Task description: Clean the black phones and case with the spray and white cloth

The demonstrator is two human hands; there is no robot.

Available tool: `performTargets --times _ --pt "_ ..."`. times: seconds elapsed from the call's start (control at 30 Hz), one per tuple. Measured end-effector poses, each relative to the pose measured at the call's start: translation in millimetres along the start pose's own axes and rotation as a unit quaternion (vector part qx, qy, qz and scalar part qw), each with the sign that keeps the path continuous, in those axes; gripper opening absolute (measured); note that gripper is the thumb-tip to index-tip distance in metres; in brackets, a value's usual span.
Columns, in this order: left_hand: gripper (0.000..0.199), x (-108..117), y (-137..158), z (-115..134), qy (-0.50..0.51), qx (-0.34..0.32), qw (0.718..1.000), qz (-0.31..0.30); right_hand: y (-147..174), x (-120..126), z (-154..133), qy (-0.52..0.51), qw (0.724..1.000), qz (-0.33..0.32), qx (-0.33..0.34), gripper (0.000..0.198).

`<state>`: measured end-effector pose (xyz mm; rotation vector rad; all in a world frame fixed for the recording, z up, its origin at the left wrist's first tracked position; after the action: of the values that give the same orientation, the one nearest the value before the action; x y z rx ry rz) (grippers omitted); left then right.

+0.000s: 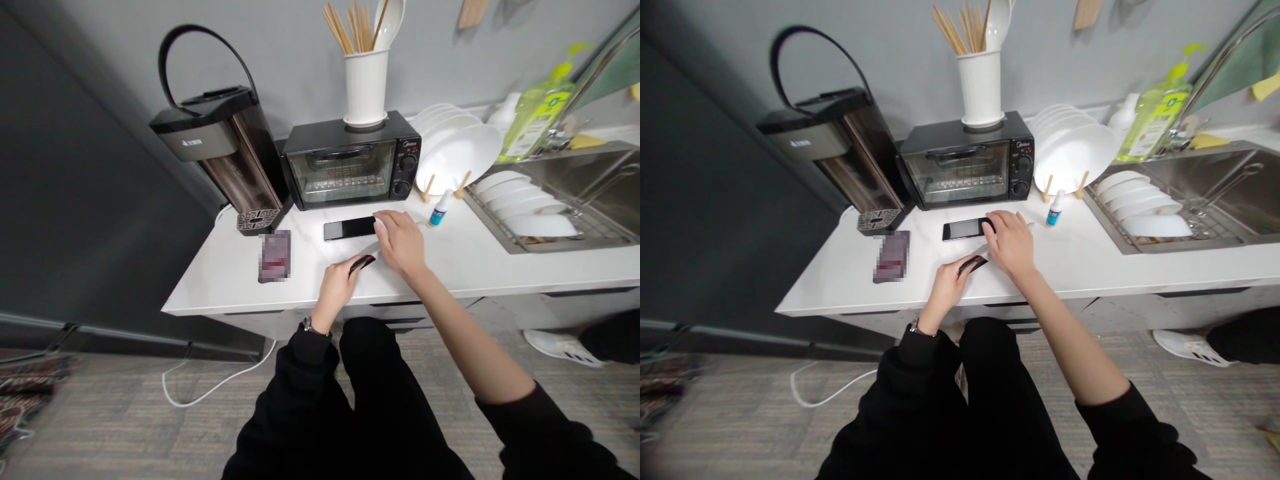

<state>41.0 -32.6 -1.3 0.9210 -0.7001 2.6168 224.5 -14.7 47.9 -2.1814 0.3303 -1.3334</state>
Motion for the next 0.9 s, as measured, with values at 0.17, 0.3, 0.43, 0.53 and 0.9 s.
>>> performTargets --times 0.17,0.3,0.43,0.53,0.9 --pt "0.019 -5.8 0.6 -10.9 -0.104 0.073 0.992 -0.026 9.7 -18.1 -45.8 0.013 0.980 -0.119 0.159 0.046" --pt "0.018 -5.4 0.5 -8.3 -0.100 0.067 0.992 -0.027 6.5 -14.5 -27.7 0.021 0.977 -0.135 0.165 0.047" --pt "0.025 -2.9 -2.3 -2.4 -0.095 0.057 0.994 -0.021 -3.0 -11.8 -7.8 0.043 0.995 -0.075 0.047 0.052" --pt "0.020 -4.3 -3.7 -5.5 -0.127 0.090 0.988 -0.017 4.7 -17.2 -31.7 0.003 0.985 -0.098 0.143 0.046" --pt "0.023 -2.0 -4.6 -3.5 -0.097 0.068 0.993 0.003 -1.9 -19.0 -21.6 0.004 0.991 -0.083 0.106 0.050"
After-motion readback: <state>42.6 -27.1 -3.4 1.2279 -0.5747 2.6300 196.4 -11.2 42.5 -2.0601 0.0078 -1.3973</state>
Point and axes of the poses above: each hand's wrist, its own y-axis away from the middle knuckle, its own x-axis out of the back of the hand, z = x × y, the point moved 1 cm from there along -y, towards the middle knuckle, and after that the axes turned 3 degrees about -z, right-handed, at the moved point
